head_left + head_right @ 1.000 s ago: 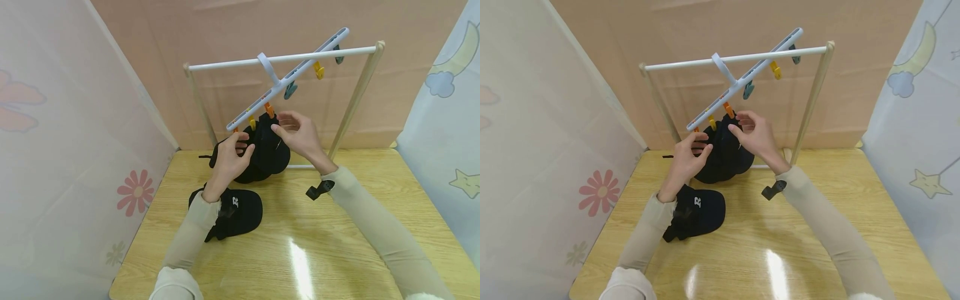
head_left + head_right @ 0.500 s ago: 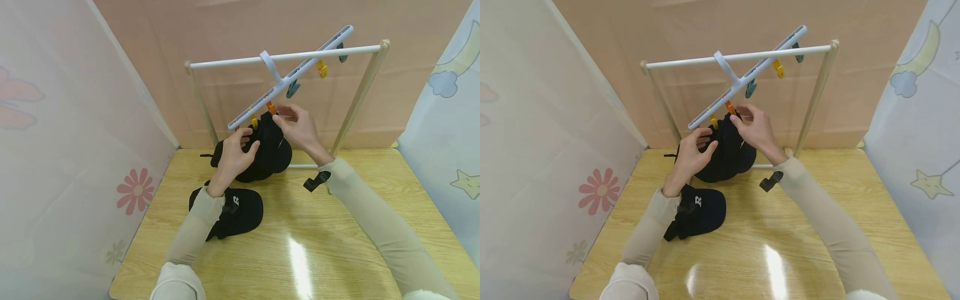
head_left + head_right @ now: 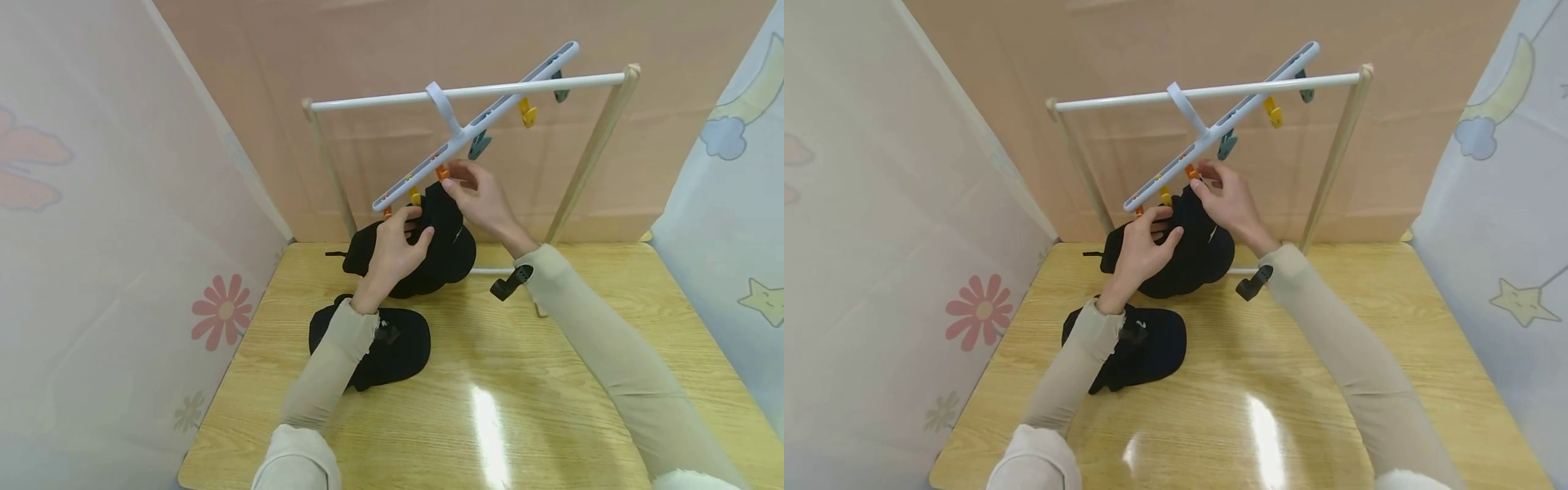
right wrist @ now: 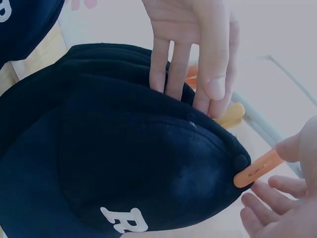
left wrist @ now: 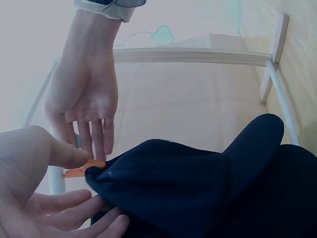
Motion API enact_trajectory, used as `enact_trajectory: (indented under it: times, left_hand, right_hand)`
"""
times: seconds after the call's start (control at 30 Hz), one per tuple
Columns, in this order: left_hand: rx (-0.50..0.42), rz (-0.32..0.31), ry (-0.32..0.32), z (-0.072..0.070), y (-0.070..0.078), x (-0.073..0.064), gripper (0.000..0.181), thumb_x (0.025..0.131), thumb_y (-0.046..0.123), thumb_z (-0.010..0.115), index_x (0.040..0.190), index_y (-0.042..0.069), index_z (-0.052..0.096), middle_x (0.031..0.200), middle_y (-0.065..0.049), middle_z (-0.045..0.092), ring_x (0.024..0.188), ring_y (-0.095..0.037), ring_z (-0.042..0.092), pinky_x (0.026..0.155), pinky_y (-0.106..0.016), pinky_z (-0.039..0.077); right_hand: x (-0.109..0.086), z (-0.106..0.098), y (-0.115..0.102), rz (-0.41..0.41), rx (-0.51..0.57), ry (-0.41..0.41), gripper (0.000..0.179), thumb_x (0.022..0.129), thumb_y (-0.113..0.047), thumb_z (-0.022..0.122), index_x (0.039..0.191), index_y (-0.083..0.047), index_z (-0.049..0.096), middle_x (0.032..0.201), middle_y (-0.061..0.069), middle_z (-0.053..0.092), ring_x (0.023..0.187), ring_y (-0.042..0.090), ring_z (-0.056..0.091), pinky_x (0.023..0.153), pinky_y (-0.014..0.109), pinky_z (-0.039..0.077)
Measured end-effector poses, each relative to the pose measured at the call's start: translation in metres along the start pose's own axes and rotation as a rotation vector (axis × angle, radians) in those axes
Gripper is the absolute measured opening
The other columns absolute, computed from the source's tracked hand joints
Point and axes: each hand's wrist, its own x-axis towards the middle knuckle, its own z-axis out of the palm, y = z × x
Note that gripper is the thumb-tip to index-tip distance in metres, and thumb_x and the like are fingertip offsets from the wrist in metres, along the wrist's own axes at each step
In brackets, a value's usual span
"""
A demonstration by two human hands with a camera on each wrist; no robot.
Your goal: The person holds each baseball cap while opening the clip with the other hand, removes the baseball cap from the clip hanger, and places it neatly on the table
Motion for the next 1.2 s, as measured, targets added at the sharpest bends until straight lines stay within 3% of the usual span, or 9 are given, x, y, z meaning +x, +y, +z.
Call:
enact_trajectory:
  times: [0.27, 0.4, 0.6, 0.97, 1.2]
  left_hand:
    - [0.007, -0.041, 0.009, 0.012, -0.002, 0.006, 0.047, 0.103, 0.02, 0.071, 0.143, -0.001, 0.06, 0.142, -0.019, 0.067, 0.121, -0.032, 0.072, 0.102, -0.04, 0.06]
    - [0.019, -0.048, 0.017, 0.016, -0.004, 0.009, 0.048, 0.103, 0.021, 0.071, 0.143, -0.002, 0.06, 0.139, -0.02, 0.069, 0.121, -0.032, 0.072, 0.101, -0.039, 0.061]
    - [0.038, -0.06, 0.038, 0.019, -0.004, 0.014, 0.047, 0.102, 0.023, 0.071, 0.141, -0.002, 0.063, 0.135, -0.022, 0.071, 0.118, -0.033, 0.074, 0.099, -0.041, 0.061]
    - [0.032, -0.089, 0.069, 0.027, -0.005, 0.021, 0.046, 0.103, 0.024, 0.07, 0.142, 0.0, 0.064, 0.138, -0.019, 0.071, 0.121, -0.031, 0.073, 0.102, -0.042, 0.06]
    - [0.002, -0.04, 0.097, 0.031, -0.01, 0.026, 0.039, 0.105, 0.021, 0.068, 0.138, 0.0, 0.067, 0.13, -0.017, 0.075, 0.116, -0.03, 0.074, 0.099, -0.041, 0.061]
  right_hand:
    - [0.012, -0.002, 0.006, -0.029, 0.086, -0.103, 0.045, 0.112, -0.022, 0.056, 0.156, -0.013, 0.055, 0.159, 0.012, 0.055, 0.146, 0.031, 0.054, 0.121, 0.052, 0.044]
    - [0.016, -0.002, 0.007, -0.048, 0.148, -0.167, 0.046, 0.114, -0.017, 0.052, 0.159, -0.01, 0.051, 0.164, 0.012, 0.049, 0.152, 0.033, 0.047, 0.121, 0.048, 0.045]
    - [0.017, -0.002, 0.006, -0.08, 0.154, -0.157, 0.043, 0.113, -0.01, 0.05, 0.155, -0.004, 0.054, 0.159, 0.017, 0.053, 0.144, 0.034, 0.054, 0.114, 0.049, 0.048]
    - [0.021, -0.003, 0.013, -0.123, 0.122, -0.163, 0.041, 0.113, -0.007, 0.048, 0.153, 0.001, 0.055, 0.148, 0.026, 0.061, 0.133, 0.036, 0.062, 0.104, 0.032, 0.052]
    - [0.021, -0.005, 0.015, -0.154, 0.137, -0.178, 0.039, 0.112, -0.004, 0.05, 0.149, 0.003, 0.057, 0.138, 0.031, 0.064, 0.122, 0.022, 0.067, 0.098, 0.025, 0.053]
